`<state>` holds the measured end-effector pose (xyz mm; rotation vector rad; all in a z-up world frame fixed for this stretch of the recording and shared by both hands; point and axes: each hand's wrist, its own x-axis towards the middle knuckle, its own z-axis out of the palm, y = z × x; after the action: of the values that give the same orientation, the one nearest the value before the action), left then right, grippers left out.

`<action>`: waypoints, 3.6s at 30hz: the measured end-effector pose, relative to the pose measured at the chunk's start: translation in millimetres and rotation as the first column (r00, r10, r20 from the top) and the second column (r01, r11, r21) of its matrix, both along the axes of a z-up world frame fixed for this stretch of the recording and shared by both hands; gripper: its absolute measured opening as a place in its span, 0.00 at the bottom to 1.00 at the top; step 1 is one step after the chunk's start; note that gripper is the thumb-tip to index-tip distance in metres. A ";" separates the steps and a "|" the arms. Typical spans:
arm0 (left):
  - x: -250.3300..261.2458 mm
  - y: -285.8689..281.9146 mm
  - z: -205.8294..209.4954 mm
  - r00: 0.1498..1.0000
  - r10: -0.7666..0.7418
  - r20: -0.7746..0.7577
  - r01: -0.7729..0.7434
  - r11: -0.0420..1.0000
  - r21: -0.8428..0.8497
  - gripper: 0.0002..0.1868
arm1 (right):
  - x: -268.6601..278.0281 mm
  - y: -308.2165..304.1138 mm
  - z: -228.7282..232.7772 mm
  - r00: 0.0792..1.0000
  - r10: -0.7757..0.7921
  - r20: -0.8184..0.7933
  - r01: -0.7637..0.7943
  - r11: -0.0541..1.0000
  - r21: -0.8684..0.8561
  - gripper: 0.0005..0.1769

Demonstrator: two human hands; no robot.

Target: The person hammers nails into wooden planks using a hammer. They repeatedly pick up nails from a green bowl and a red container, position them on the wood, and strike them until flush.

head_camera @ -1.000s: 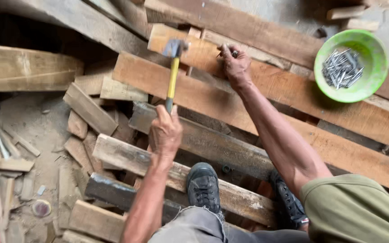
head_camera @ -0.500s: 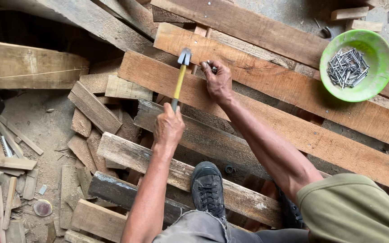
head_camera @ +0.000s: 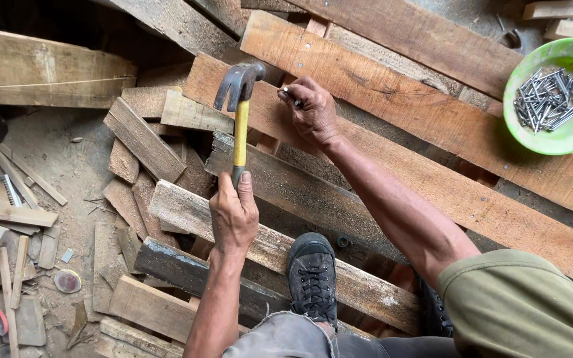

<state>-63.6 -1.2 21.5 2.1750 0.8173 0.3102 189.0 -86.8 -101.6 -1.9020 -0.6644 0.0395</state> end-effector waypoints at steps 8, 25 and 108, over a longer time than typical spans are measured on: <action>10.7 -21.9 25.9 0.987 -0.077 -0.141 0.084 0.995 0.047 0.19 | -0.7 -1.2 9.4 0.998 0.026 0.060 -0.022 0.998 -0.066 0.04; 12.3 -27.2 43.1 0.992 -0.129 -0.005 0.128 0.976 0.177 0.16 | -4.8 -31.5 15.9 0.958 -0.097 -0.269 0.147 0.974 0.171 0.10; -37.4 -30.6 -40.7 0.911 0.364 -0.196 -0.408 0.713 -0.571 0.25 | -29.4 2.0 9.0 0.946 0.208 -0.248 -0.180 0.975 0.128 0.10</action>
<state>-101.1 -31.7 -19.2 1.4069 1.2262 0.1455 159.6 -84.9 -92.6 -1.6880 -0.6577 0.3685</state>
